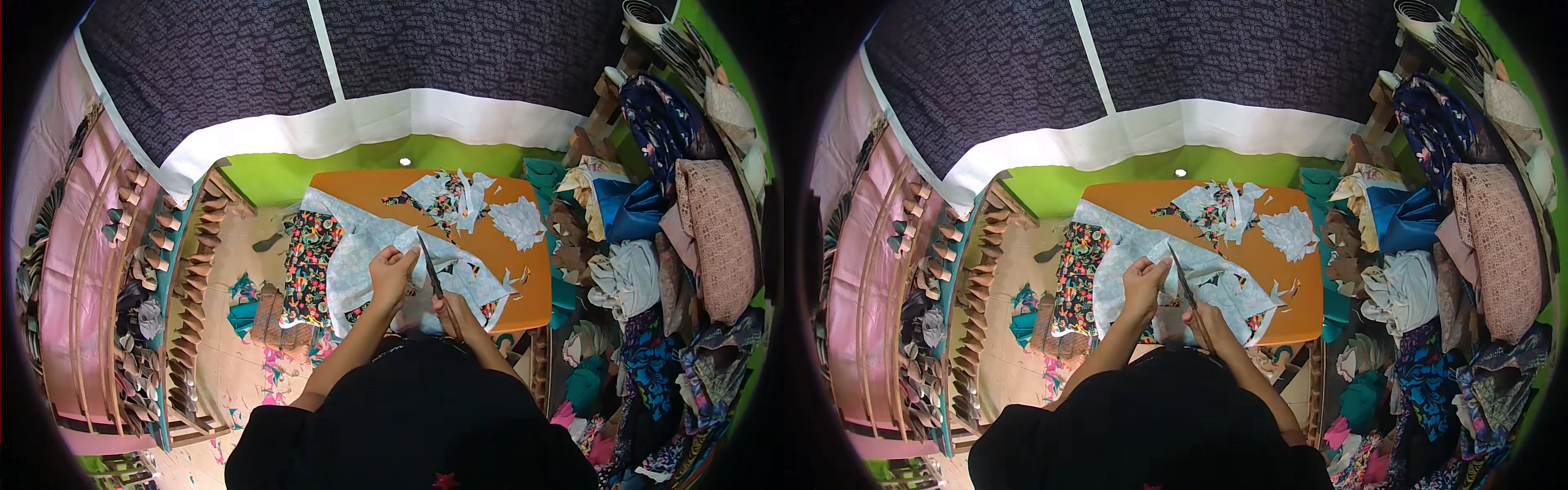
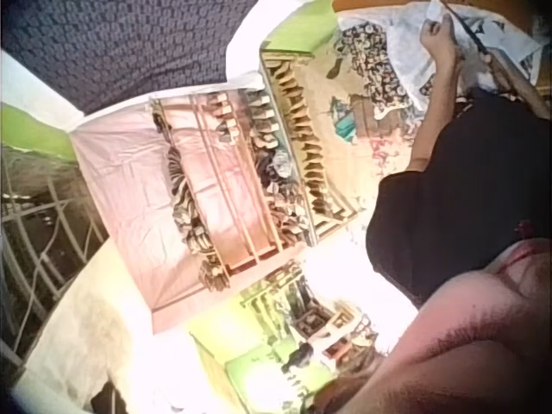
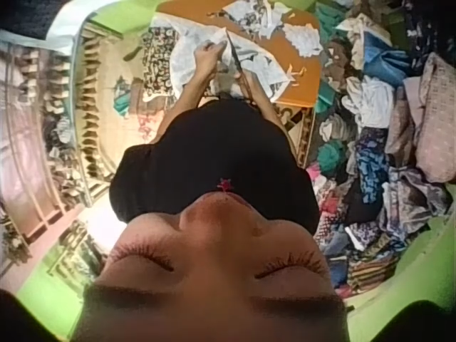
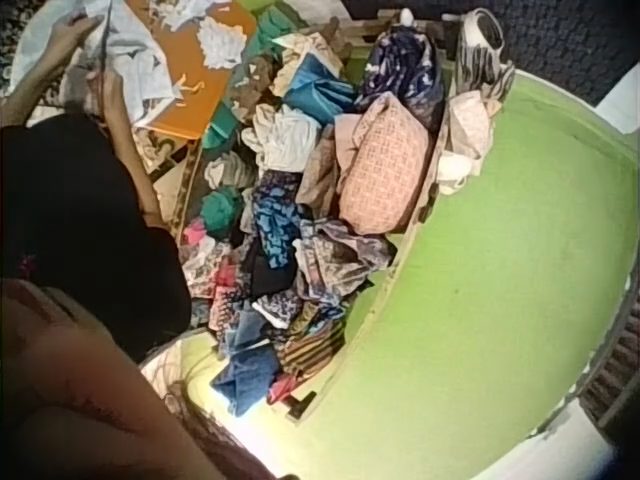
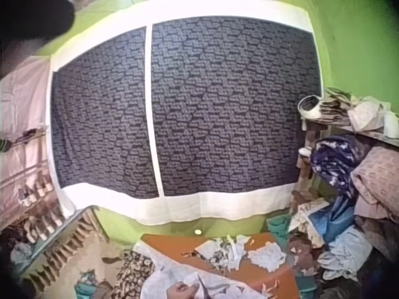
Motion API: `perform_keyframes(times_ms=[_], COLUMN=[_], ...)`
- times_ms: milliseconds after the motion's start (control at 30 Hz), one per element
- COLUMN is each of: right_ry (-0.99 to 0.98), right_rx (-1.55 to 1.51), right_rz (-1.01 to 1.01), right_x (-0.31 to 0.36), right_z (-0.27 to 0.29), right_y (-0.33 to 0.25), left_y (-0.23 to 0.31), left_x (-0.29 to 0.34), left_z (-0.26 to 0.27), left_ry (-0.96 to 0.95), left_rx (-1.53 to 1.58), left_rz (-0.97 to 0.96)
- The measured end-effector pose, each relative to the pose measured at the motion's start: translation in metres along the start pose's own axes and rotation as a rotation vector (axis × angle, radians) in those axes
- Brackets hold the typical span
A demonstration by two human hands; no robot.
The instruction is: Cutting out shoe component patterns from a floral print fabric using scissors.
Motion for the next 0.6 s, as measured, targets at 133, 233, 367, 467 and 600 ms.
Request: perform_keyframes(times_ms=[133, 233, 367, 467, 600], right_ry=[0.014, 0.018, 0.004, -0.009, -0.043], right_rx=[0.035, 0.018, 0.043, -0.052, -0.267], right_rz=[0.011, -0.062, 0.013, -0.028, -0.110], right_x=[0.000, -0.001, -0.001, -0.002, -0.004], right_z=[-0.001, -0.001, -0.002, -0.004, -0.005], right_y=[0.004, 0.009, 0.009, 0.019, 0.014], left_y=[0.002, 0.003, -0.001, -0.001, 0.001], left_x=[0.000, 0.001, -0.001, -0.002, 0.002], left_z=[-0.001, -0.001, 0.001, -0.001, -0.003], left_ry=[0.010, 0.014, -0.003, -0.006, -0.032], left_rx=[0.004, 0.016, 0.019, 0.005, -0.052], left_rz=[-0.007, -0.003, -0.018, -0.021, -0.017])
Point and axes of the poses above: each hand's wrist, its own x-axis away from the middle knuckle, its own z-axis out of the back of the hand, y = z × x, the point moved 6 cm from there along -x, towards the middle knuckle, and after that the axes turned 7 degrees about -x, right-handed, at the moved point
